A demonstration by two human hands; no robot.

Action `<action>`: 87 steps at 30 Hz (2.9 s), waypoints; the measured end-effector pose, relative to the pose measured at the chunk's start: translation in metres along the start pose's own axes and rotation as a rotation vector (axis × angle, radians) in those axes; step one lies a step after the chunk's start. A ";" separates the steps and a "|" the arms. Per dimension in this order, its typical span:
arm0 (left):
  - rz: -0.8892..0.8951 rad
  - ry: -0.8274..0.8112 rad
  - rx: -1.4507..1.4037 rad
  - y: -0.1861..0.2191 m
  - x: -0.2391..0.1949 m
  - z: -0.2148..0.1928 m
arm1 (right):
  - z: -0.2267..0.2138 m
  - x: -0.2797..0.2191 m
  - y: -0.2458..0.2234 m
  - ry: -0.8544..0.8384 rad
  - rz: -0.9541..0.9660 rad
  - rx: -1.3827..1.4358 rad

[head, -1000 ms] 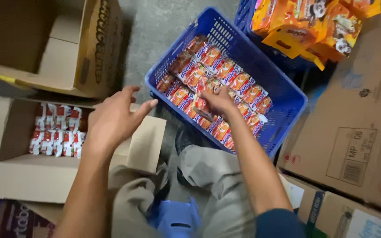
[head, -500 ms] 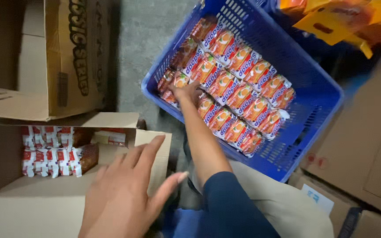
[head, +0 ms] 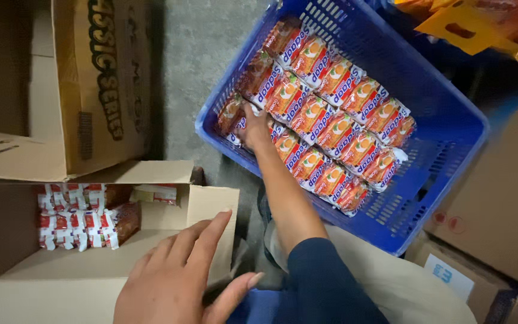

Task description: The person organizes packets of instant noodles and biscuit snacks by taking them from one container and placing them into another, or rearranging them within crates and boxes.

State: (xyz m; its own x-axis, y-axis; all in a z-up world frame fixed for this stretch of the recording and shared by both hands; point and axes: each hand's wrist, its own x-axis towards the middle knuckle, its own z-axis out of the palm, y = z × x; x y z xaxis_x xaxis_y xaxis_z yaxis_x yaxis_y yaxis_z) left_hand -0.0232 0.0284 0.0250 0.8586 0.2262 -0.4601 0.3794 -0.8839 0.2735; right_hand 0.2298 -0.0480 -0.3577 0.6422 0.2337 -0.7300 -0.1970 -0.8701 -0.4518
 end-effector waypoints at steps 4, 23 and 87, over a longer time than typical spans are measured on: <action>-0.041 -0.138 -0.018 -0.002 0.004 -0.002 | -0.001 0.022 0.028 0.250 -0.463 -0.841; -0.004 -0.310 -0.202 -0.035 -0.009 -0.006 | -0.034 0.036 0.060 0.140 -1.048 -1.081; -0.653 0.669 -1.376 -0.126 0.048 0.189 | -0.050 -0.145 0.044 0.596 -1.055 -0.054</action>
State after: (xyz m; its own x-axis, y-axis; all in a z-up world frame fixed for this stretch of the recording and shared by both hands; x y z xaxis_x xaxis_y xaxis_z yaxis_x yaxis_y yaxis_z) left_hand -0.0945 0.0735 -0.1914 0.2918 0.8334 -0.4694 0.3990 0.3400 0.8516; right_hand 0.1647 -0.1419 -0.2459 0.7113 0.6149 0.3405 0.6507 -0.3930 -0.6497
